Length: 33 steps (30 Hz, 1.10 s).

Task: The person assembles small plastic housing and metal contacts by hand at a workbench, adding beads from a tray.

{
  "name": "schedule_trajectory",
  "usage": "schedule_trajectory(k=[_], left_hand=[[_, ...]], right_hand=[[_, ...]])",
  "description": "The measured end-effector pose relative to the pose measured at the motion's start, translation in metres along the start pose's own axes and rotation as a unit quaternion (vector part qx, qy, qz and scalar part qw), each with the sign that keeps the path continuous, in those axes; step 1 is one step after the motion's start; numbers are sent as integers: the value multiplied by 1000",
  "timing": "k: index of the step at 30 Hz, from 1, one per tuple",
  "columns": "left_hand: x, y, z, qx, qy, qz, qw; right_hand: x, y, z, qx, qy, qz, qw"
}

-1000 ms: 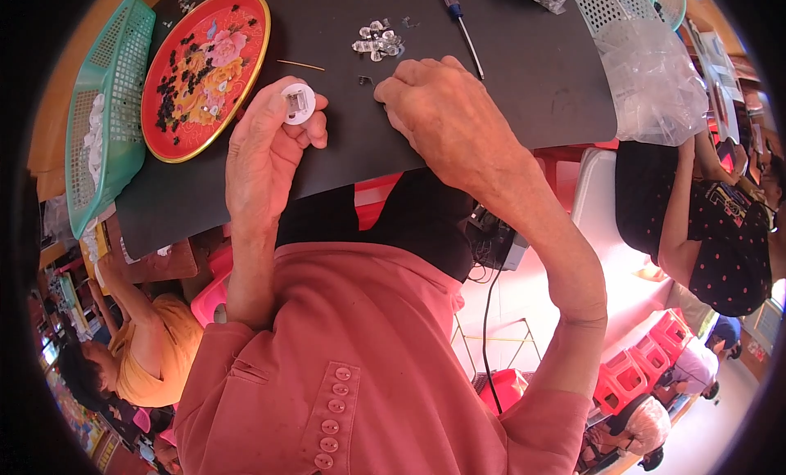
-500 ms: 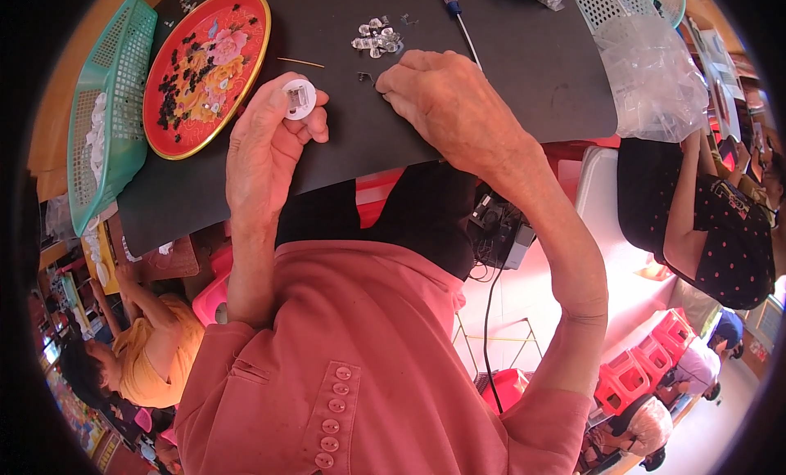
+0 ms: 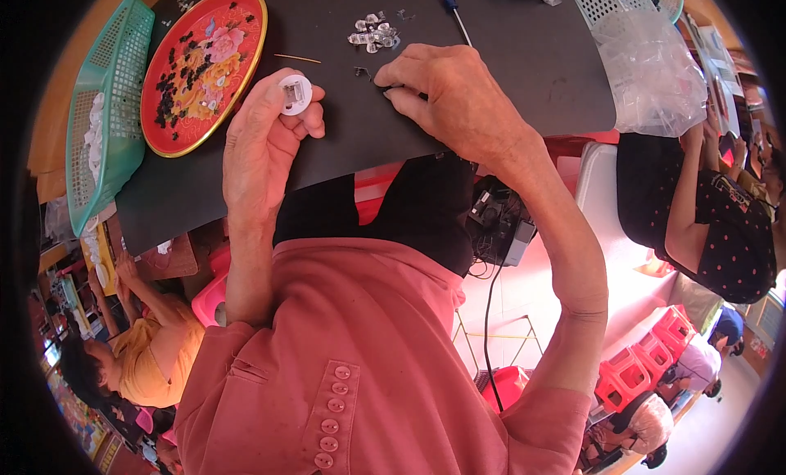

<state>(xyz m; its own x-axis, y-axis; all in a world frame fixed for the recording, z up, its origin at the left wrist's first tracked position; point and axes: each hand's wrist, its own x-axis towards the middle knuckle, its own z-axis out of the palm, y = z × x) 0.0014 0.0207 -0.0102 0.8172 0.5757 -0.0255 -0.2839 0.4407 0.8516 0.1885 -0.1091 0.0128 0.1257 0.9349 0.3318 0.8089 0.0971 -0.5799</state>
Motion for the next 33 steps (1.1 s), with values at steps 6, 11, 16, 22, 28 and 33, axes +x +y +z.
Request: schedule_trajectory(k=[6, 11, 16, 22, 28, 33], left_hand=[[0, 0, 0, -2, 0, 0, 1000], [-1, 1, 3, -5, 2, 11, 1000], [-5, 1, 17, -57, -54, -22, 997], [-4, 6, 32, -72, -60, -57, 994], [-3, 5, 29, -83, -61, -62, 993], [0, 1, 19, -199, -93, -82, 972]], right_hand=[[0, 0, 3, 22, 34, 5, 999], [-2, -7, 1, 178, 55, 212, 960], [5, -15, -4, 384, 59, 259, 884], [6, -18, 3, 491, 42, 295, 819], [8, -24, 3, 475, 22, 278, 835], [6, -20, 8, 547, 22, 283, 787]])
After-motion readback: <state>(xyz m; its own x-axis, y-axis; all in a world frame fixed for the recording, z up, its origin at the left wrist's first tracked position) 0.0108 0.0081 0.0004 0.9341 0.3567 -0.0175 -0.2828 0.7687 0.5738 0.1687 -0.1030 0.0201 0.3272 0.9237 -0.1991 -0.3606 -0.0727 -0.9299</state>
